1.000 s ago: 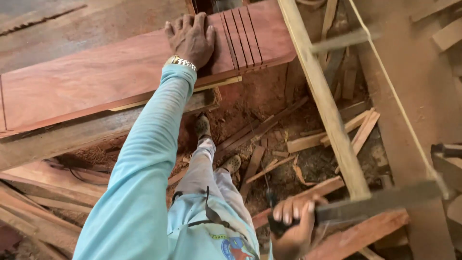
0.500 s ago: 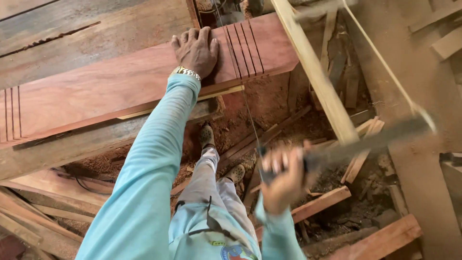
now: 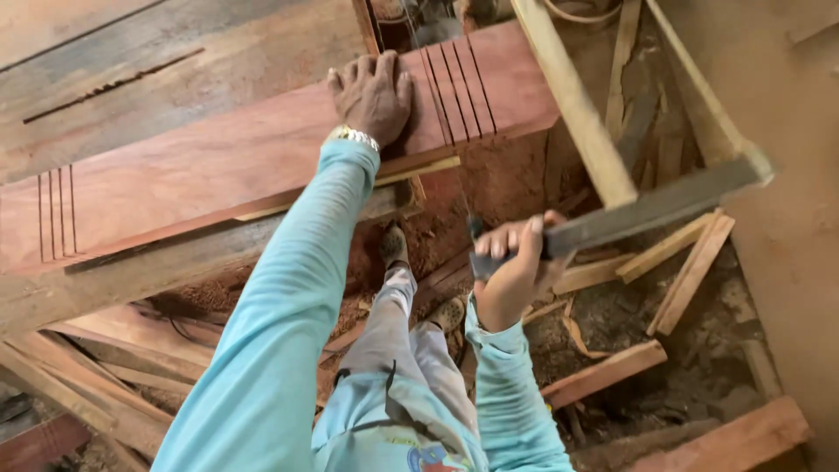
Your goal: Use a manual bow saw to cut parallel notches into a wooden board.
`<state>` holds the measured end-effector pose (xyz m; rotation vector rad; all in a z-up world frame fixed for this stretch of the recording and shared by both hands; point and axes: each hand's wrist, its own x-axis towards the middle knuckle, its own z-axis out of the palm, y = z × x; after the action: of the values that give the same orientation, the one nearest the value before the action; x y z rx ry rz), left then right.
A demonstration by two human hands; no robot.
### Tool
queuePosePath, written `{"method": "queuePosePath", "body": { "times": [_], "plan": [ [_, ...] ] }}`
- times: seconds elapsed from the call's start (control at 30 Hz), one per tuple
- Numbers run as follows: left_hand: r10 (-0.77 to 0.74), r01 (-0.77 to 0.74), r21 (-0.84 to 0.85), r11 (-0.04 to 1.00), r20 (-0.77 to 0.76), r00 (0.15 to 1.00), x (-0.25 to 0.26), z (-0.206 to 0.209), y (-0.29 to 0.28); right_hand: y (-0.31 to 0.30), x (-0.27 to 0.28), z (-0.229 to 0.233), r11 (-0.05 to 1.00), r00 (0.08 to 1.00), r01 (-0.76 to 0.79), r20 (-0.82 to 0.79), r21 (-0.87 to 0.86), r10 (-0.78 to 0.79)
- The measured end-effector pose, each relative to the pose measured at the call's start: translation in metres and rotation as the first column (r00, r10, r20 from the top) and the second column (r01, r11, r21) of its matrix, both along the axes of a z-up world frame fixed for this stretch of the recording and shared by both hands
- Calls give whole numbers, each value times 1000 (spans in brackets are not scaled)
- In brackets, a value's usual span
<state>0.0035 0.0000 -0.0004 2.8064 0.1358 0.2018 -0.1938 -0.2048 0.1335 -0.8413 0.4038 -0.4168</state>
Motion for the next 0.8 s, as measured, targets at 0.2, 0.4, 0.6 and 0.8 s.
{"method": "queuePosePath", "body": {
  "times": [0.2,0.4,0.6,0.8],
  "plan": [
    [-31,31,-25,999,-3,1000,-4,8,3,-60,-112,0,993,998,-26,-55,111,33],
    [9,-9,0,1000,-55,998,-3,18,-3,-97,-188,-51,1000,980,2,-198,13,1],
    [-6,5,-41,999,-41,999,-6,20,-2,-10,-11,-64,999,999,40,-6,-12,-40],
    [-33,31,-51,998,-42,999,-10,11,2,-38,-73,19,998,991,-55,121,5,54]
  ]
}}
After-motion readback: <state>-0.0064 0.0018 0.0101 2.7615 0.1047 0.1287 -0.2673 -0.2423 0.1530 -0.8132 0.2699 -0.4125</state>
